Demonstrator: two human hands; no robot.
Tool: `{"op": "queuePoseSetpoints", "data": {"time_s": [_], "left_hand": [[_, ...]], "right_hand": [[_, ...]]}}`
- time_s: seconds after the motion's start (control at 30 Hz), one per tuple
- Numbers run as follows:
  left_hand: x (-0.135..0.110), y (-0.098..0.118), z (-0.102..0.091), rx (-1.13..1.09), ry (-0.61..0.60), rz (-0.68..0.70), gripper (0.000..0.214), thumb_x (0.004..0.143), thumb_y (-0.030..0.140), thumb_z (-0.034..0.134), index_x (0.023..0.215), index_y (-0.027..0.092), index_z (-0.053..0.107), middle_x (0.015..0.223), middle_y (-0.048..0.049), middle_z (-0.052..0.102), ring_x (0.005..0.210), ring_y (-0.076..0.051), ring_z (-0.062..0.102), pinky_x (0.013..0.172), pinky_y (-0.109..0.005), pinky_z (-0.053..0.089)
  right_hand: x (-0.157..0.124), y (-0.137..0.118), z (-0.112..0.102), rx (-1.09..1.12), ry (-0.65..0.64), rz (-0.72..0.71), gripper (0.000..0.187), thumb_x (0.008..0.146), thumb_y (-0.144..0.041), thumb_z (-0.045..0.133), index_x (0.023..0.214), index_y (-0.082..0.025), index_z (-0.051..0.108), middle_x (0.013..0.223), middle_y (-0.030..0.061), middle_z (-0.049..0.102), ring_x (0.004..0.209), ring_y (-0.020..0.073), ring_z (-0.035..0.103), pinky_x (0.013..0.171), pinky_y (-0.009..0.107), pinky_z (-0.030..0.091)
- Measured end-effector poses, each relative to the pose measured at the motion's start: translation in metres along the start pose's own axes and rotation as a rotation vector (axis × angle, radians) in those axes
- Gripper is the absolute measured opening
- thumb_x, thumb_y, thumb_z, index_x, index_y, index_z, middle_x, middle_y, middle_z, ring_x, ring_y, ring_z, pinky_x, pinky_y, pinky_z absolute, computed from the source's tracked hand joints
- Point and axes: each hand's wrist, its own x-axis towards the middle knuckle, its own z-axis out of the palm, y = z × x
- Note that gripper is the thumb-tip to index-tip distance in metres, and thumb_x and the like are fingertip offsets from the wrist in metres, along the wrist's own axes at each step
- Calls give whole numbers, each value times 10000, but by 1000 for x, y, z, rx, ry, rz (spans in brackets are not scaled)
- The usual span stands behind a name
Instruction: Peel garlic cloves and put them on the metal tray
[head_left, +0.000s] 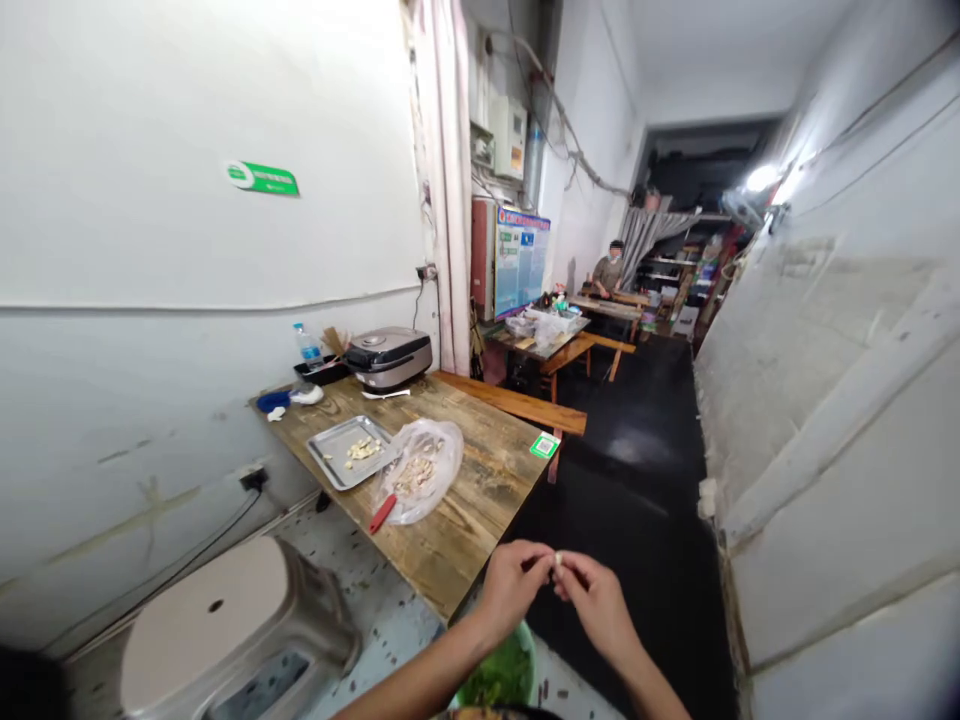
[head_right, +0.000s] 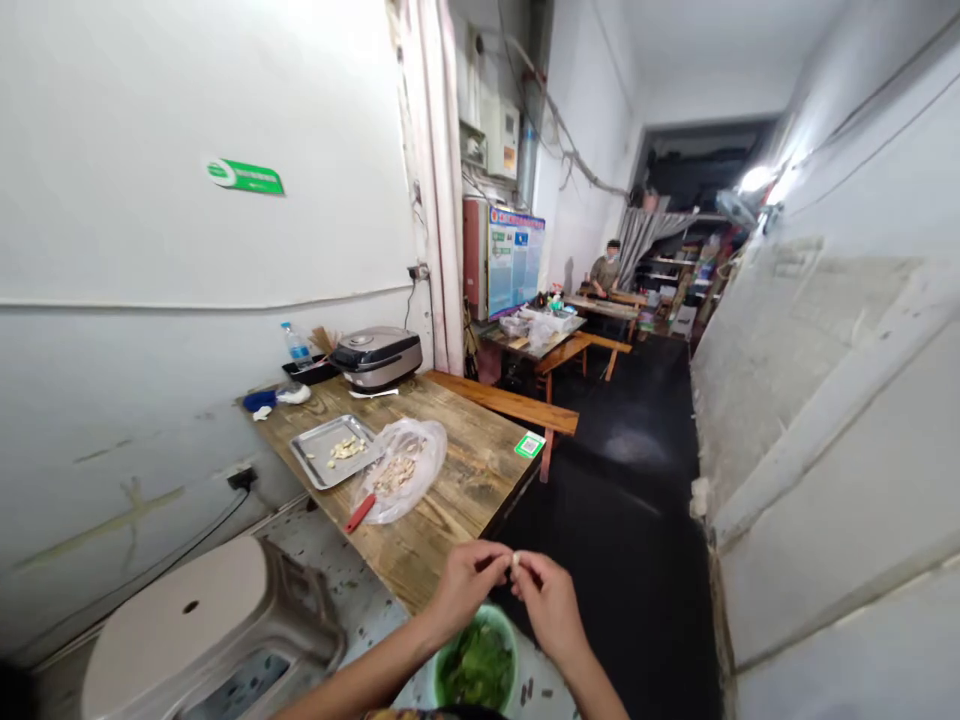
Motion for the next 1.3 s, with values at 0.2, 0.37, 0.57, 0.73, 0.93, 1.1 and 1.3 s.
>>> {"op": "queuePoseSetpoints", "data": {"time_s": [0.2, 0.37, 0.57, 0.73, 0.93, 1.1, 1.3], "left_hand": [[6, -35, -9, 61, 1, -160, 256, 712, 212, 466, 737, 142, 711, 640, -16, 660, 595, -121, 564, 538, -194, 399], [35, -52, -69, 88, 163, -222, 257, 687, 250, 498, 770, 135, 712, 688, -26, 671, 615, -119, 564, 552, -190, 397], [17, -82, -101, 96, 250, -261, 274, 702, 214, 451, 772, 127, 701, 678, -24, 661, 596, -109, 547, 524, -185, 378], [-4, -116, -104, 127, 237, -319, 258, 697, 195, 453, 754, 121, 693, 655, -24, 656, 569, -105, 537, 503, -186, 369], [1, -108, -112, -106, 222, -315, 213, 716, 204, 466, 711, 107, 656, 635, -30, 648, 581, -112, 577, 567, -206, 441], [2, -103, -108, -204, 154, -365, 146, 698, 210, 517, 691, 105, 618, 587, -14, 612, 536, -101, 570, 539, -201, 440], [-11, -97, -88, -64, -215, -263, 170, 728, 264, 546, 761, 120, 632, 659, -18, 603, 573, -106, 550, 561, -218, 434]], "right_hand": [[27, 37, 19, -118, -124, 65, 395, 724, -503, 556, 883, -161, 674, 715, 76, 666, 591, 211, 611, 552, 321, 493], [96, 32, 69, -147, -253, 74, 412, 648, -492, 610, 863, -147, 674, 720, 85, 678, 602, 229, 630, 555, 329, 512], [104, 40, 120, -69, -344, 143, 436, 605, -526, 646, 827, -153, 685, 677, 71, 675, 585, 225, 629, 544, 327, 517], [86, 56, 143, 36, -400, 261, 430, 563, -528, 694, 756, -144, 692, 625, 54, 650, 522, 188, 598, 484, 293, 483], [75, 37, 148, 282, -267, 295, 352, 628, -415, 719, 839, -135, 688, 656, 23, 639, 559, 134, 568, 574, 273, 480], [68, 31, 134, 632, -168, 377, 280, 671, -356, 712, 866, -161, 662, 738, 18, 618, 659, 111, 569, 619, 238, 465], [56, 32, 99, 773, -165, 347, 256, 734, -327, 670, 934, -169, 647, 833, 28, 585, 700, 109, 538, 641, 247, 446]]}}
